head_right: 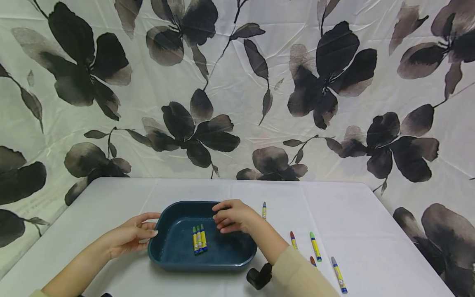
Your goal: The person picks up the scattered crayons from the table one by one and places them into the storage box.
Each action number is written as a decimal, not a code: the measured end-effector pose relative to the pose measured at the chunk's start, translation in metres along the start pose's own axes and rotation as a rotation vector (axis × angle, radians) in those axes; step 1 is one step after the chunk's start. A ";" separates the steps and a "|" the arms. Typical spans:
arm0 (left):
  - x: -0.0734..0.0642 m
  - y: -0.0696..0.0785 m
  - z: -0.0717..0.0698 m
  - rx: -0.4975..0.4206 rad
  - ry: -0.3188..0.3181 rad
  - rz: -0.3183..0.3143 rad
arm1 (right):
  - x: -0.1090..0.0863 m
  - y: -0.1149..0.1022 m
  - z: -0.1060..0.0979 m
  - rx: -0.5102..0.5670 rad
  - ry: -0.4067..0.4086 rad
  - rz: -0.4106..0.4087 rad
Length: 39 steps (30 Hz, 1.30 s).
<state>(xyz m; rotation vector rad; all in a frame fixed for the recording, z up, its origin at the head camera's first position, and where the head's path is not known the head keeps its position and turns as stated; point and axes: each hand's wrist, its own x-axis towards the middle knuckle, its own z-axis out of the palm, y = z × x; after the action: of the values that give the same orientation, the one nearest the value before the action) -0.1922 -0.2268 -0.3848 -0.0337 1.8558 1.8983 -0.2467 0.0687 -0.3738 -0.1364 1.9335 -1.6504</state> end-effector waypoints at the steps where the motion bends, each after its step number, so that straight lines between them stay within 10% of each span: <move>1: 0.000 0.000 0.000 -0.005 -0.004 0.000 | -0.001 -0.001 -0.002 0.000 0.001 -0.001; 39: 0.001 -0.002 0.001 -0.030 -0.015 0.005 | -0.031 -0.019 -0.076 0.019 0.127 -0.053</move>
<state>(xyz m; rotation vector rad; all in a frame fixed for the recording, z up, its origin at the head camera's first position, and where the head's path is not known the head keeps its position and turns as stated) -0.1924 -0.2258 -0.3869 -0.0246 1.8198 1.9244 -0.2636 0.1438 -0.3408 -0.0773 2.0229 -1.7497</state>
